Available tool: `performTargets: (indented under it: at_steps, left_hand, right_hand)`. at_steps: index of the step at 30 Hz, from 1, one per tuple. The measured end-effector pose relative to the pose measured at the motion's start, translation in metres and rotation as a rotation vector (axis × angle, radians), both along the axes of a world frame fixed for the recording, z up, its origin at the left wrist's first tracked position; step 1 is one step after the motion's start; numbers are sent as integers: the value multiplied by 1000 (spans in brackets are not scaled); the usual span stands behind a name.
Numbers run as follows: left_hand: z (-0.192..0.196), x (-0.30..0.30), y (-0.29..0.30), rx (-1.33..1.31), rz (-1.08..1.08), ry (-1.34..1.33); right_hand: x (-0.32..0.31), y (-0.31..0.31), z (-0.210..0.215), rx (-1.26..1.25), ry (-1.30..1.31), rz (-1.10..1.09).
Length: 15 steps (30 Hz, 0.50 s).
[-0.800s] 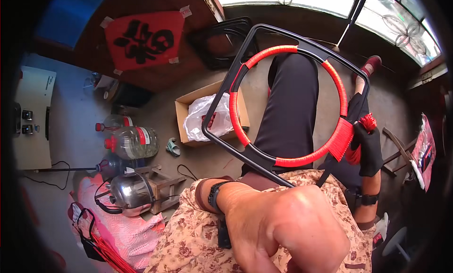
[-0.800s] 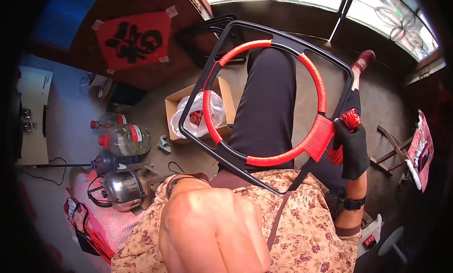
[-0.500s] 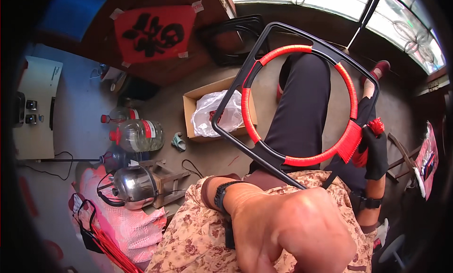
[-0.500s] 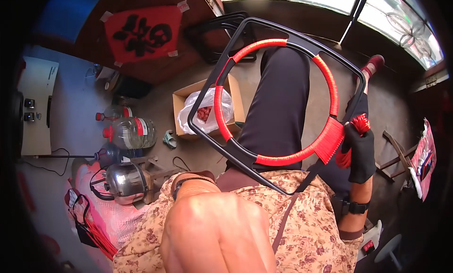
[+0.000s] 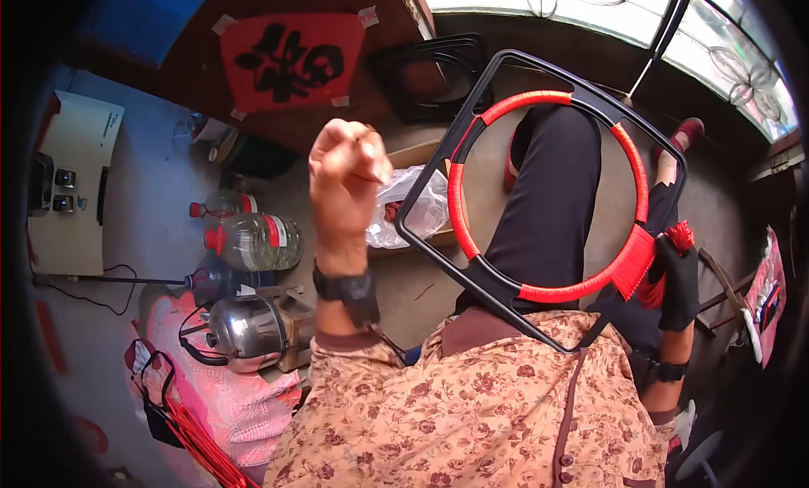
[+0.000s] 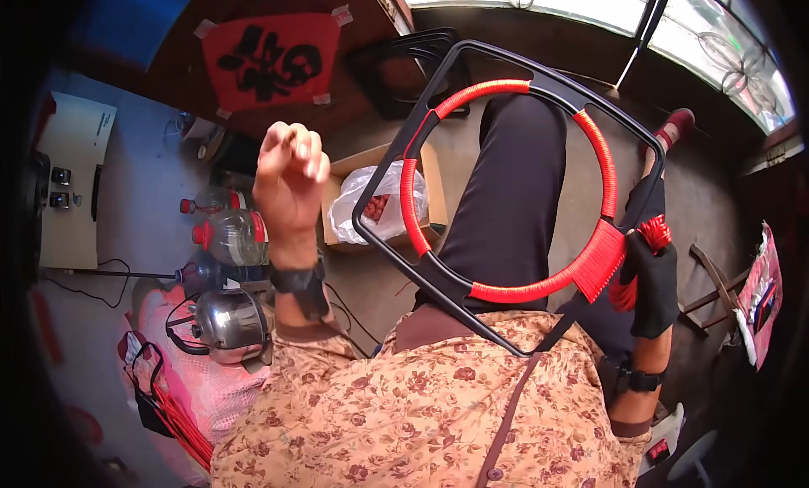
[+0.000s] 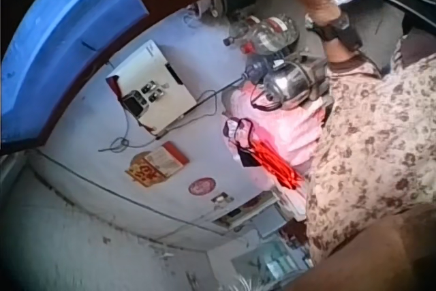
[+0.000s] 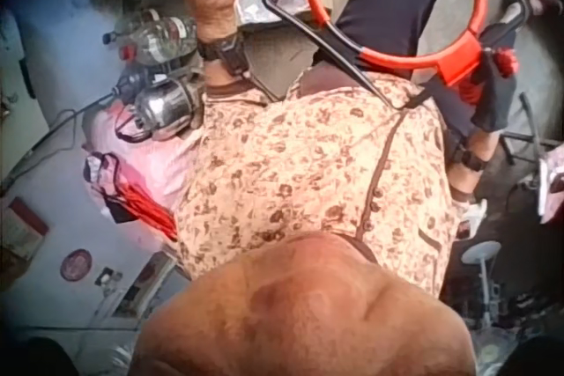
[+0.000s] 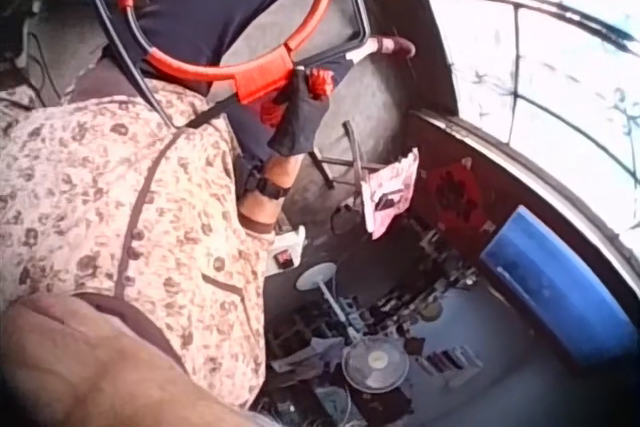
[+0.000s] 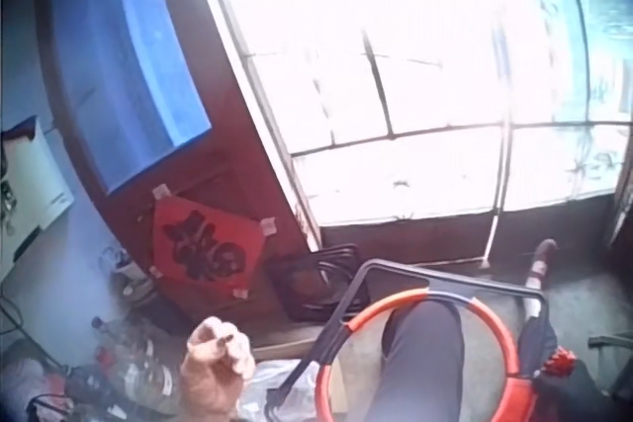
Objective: Wrapping a red decorative cord around the circular section of a black furniture frame.
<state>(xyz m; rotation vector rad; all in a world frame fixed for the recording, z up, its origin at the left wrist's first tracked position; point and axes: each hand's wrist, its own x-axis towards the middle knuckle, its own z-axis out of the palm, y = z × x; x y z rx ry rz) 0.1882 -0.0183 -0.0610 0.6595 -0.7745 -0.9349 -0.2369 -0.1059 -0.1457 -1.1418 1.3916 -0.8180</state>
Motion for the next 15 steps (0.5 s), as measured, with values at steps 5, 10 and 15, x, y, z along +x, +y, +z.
performTargets:
  at_steps: [5, 10, 15]
  left_hand:
    - [-146, 174, 62, 766, 766, -57]
    - [-188, 230, 120, 673, 856, 159]
    - [-201, 261, 162, 649, 914, 182]
  right_hand:
    - [1, 1, -2, 3, 3, 2]
    - [3, 2, 1, 14, 3, 0]
    - [-7, -1, -7, -7, 47, -4]
